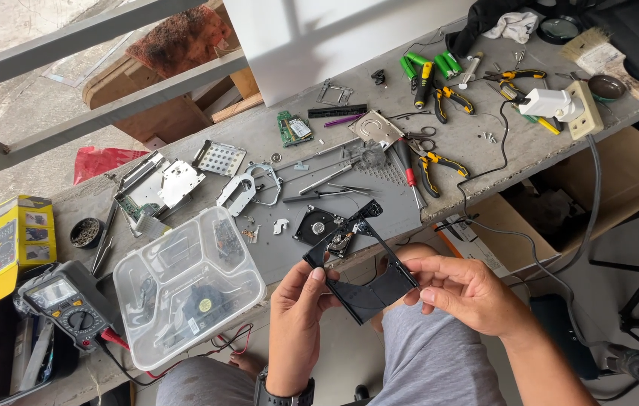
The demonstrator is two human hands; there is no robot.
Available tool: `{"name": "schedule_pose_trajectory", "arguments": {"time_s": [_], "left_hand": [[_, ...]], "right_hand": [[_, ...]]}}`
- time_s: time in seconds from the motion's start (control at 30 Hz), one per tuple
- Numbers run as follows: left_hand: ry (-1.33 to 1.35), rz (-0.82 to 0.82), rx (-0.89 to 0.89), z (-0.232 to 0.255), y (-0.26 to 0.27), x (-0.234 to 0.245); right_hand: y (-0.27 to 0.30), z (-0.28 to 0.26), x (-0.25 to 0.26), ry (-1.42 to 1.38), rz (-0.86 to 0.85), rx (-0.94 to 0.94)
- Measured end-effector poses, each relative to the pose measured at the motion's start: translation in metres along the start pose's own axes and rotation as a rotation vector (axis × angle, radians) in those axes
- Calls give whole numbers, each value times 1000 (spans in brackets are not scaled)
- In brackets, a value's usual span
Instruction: The person organizes small electronic components into a plastic container, then picks up a hard drive and a black metal bracket. They use a pair of pliers to bend and adjust a small metal tab on the bracket while holding it in their other hand.
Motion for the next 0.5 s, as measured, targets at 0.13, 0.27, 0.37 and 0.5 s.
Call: {"name": "schedule_pose_trajectory", "arguments": {"time_s": [0.13, 0.27, 0.37, 0.5], "left_hand": [[-24, 17, 3, 5, 2, -2], [-42, 6, -14, 9, 4, -4], [-54, 4, -22, 6, 6, -6], [141, -128, -57, -3, 7, -9]], "right_hand": [[-1, 3, 0, -17, -14, 16], [-2, 9, -2, -64, -18, 12], [-6, 12, -10, -20, 44, -60], [-13, -8, -32, -56, 89, -52]]}}
Point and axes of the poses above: each hand's wrist, its own y-axis away from the middle knuckle, its own x-axis out of the back of the hand, z = x × y, the point moved 1 cm from there along -y, towards the middle knuckle, and after that the axes turned 5 degrees about z, right-handed, at the moved point
